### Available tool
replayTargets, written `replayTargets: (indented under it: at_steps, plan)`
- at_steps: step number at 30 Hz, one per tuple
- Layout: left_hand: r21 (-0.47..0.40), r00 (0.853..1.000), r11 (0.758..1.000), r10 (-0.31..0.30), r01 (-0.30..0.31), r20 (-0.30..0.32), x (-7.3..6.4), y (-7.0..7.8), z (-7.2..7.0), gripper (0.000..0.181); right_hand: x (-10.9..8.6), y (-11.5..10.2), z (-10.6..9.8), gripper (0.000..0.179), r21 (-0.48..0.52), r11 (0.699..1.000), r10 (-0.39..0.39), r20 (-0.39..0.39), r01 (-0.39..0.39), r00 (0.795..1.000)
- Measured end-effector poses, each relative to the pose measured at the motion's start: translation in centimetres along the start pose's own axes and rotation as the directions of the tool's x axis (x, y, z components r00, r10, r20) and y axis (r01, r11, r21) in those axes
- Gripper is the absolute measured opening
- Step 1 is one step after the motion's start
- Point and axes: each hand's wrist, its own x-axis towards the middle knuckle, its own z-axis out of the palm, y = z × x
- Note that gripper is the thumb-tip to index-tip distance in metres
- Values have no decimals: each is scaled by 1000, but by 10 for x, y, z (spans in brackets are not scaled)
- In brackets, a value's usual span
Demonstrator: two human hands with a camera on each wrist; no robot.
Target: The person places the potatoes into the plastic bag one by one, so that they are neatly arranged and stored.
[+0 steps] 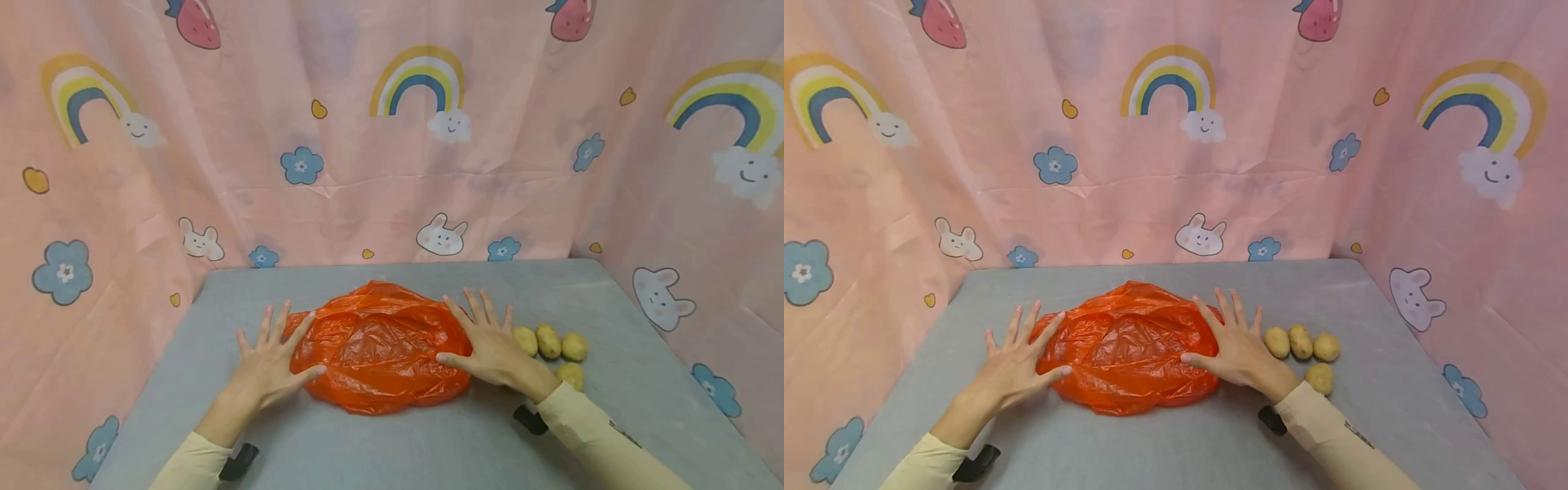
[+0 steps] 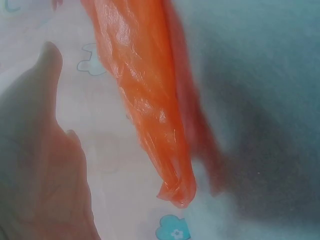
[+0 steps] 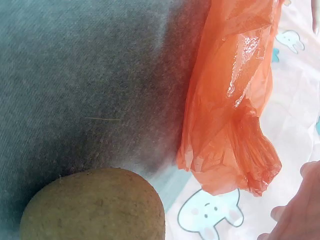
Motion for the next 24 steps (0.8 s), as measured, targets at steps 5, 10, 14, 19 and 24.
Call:
replayTargets:
  at_steps: [5,10,14,19,24]
  plan:
    - [11,1000,1000,2,-2,-5,0,-1,0,94,0,0,-1,97,11,1000,4,1,-4,1000]
    - [10,1000,1000,2,-2,-4,-1,-4,-2,94,-1,1,-1,98,7,1000,7,0,-7,1000]
    - [3,1000,1000,1,-1,-4,-1,-6,-3,93,-2,3,-3,99,14,1000,9,2,-9,1000]
    - [-31,1000,999,-12,12,-10,0,-11,-4,91,-4,8,-7,98,15,1000,22,5,-22,1000]
    - [-60,1000,998,-9,8,-10,2,-16,-1,93,-6,11,-11,97,12,1000,19,1,-19,1000]
